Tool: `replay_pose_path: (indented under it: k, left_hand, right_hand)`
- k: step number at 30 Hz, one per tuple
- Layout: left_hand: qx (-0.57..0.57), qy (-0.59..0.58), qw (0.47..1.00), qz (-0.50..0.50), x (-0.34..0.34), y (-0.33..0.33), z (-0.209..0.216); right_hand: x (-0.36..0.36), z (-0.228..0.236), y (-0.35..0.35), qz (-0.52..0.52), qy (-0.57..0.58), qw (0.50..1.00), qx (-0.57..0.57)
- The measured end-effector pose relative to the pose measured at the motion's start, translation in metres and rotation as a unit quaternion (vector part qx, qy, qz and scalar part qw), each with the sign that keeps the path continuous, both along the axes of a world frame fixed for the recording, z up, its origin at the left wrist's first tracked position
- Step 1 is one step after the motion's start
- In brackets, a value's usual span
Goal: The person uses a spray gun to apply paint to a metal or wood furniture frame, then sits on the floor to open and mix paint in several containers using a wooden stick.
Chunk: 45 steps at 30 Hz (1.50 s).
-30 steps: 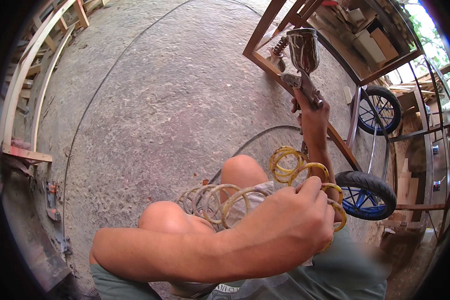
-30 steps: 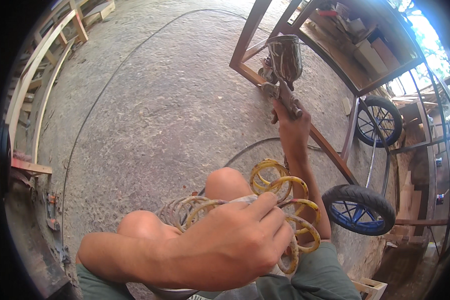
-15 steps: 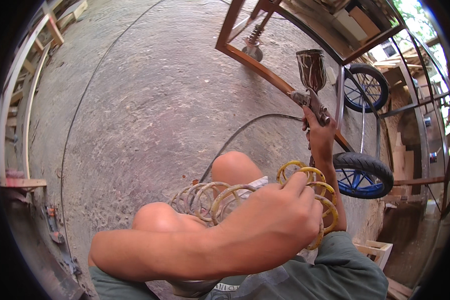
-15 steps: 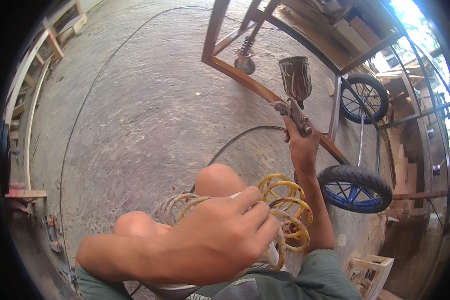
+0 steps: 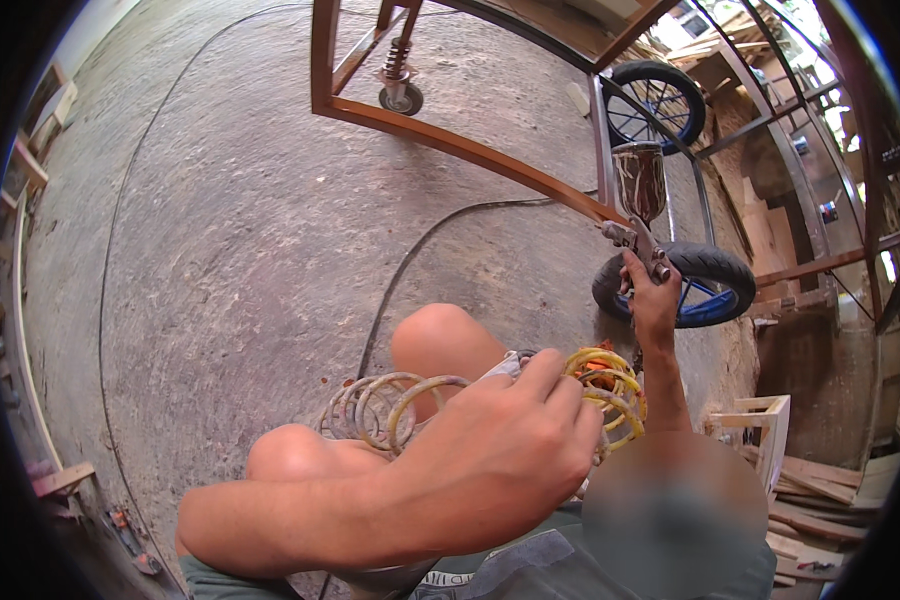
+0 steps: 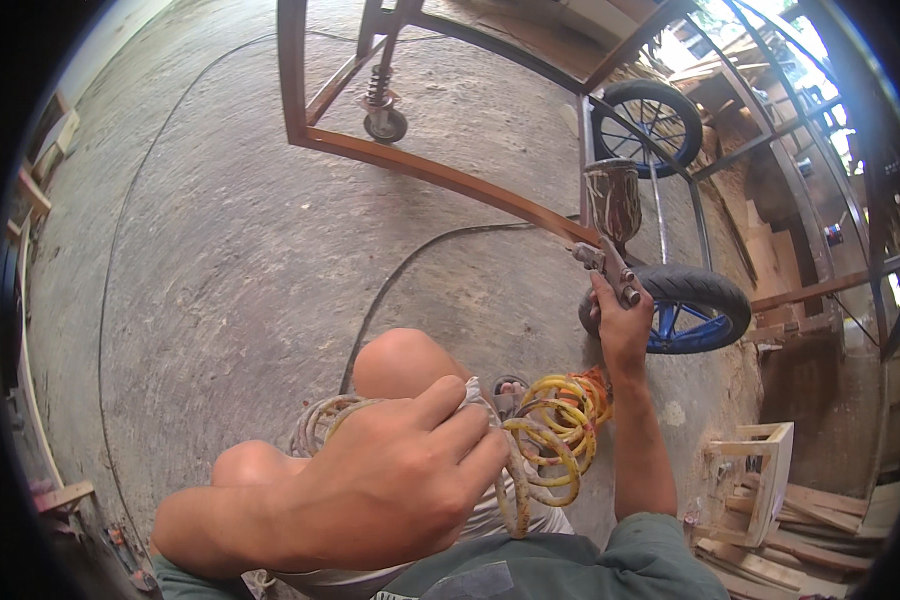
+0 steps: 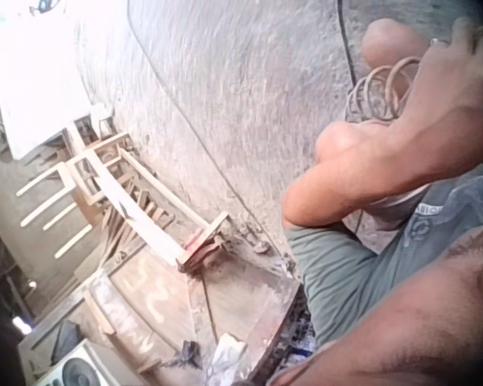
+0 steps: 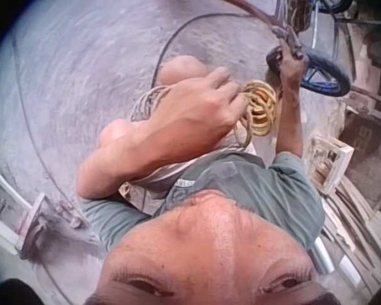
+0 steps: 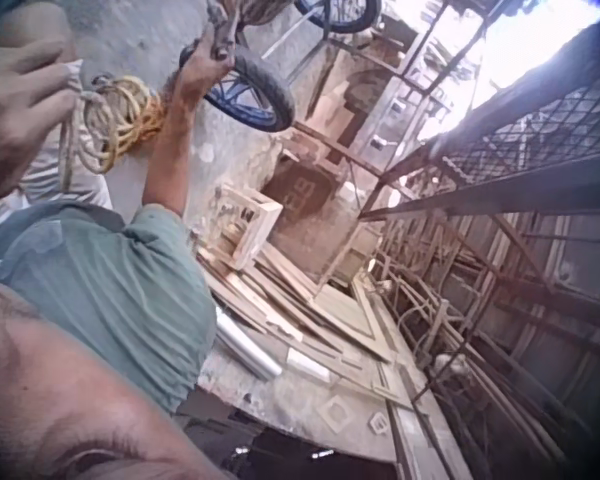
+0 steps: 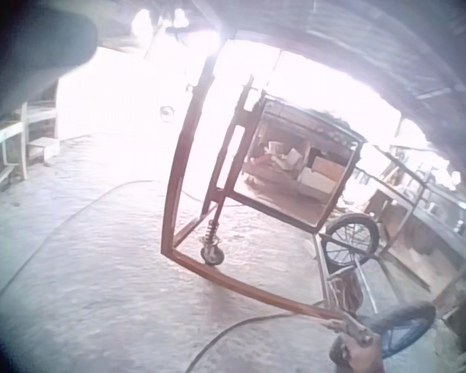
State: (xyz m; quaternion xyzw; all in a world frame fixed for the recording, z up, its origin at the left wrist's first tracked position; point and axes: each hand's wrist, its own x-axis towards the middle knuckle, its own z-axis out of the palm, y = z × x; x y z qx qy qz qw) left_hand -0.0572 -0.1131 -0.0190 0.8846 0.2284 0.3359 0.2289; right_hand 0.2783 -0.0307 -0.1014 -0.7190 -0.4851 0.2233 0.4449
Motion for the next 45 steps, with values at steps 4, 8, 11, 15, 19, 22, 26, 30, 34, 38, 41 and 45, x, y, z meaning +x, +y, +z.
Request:
replay_pose_path:
  k: [4, 8, 11, 15, 19, 22, 26, 30, 34, 38, 41, 45]
  left_hand:
    - [0.01, 0.001, 1.0, -0.021, 0.005, 0.001, 0.003]
    - [0.012, -0.003, 0.999, -0.035, 0.01, 0.002, -0.001]
    - [0.003, 0.001, 0.999, -0.042, 0.007, 0.0, 0.003]
    - [0.009, 0.0, 0.999, -0.043, 0.009, -0.001, 0.002]
    - [0.006, 0.013, 0.999, -0.036, 0.007, -0.006, 0.006]
    - [0.011, 0.018, 0.999, -0.031, 0.009, -0.007, 0.007]
    - [0.016, 0.0, 1.0, -0.006, 0.014, -0.007, 0.004]
    - [0.025, 0.0, 1.0, -0.012, 0.02, -0.005, 0.006]
    - [0.023, -0.004, 1.0, -0.009, 0.024, -0.003, 0.008]
    - [0.012, 0.005, 1.0, 0.003, 0.026, 0.001, 0.004]
    - [-0.038, 0.097, 0.994, 0.011, 0.027, 0.004, -0.002]
    - [-0.094, 0.148, 0.984, -0.017, 0.029, 0.013, -0.003]
  right_hand:
    - [0.034, -0.005, -0.014, -0.035, -0.012, 0.999, 0.024]
    - [0.053, -0.004, -0.03, -0.078, -0.069, 0.995, 0.004]
    - [0.059, -0.007, -0.036, -0.063, -0.11, 0.992, 0.025]
    - [0.077, -0.024, -0.042, -0.086, -0.179, 0.98, 0.019]
    - [0.053, -0.043, -0.035, -0.075, -0.117, 0.99, 0.034]
    - [0.039, -0.049, -0.034, -0.011, 0.029, 0.999, 0.042]
    - [0.004, -0.026, -0.03, 0.079, 0.147, 0.984, 0.07]
    - [-0.003, -0.001, -0.026, 0.083, 0.155, 0.974, 0.141]
    - [-0.012, 0.029, -0.022, 0.059, 0.18, 0.965, 0.183]
    - [-0.003, 0.041, -0.018, 0.021, 0.149, 0.97, 0.191]
    - [0.018, 0.045, -0.007, 0.003, 0.104, 0.979, 0.173]
    - [0.033, 0.04, 0.005, -0.03, 0.062, 0.988, 0.139]
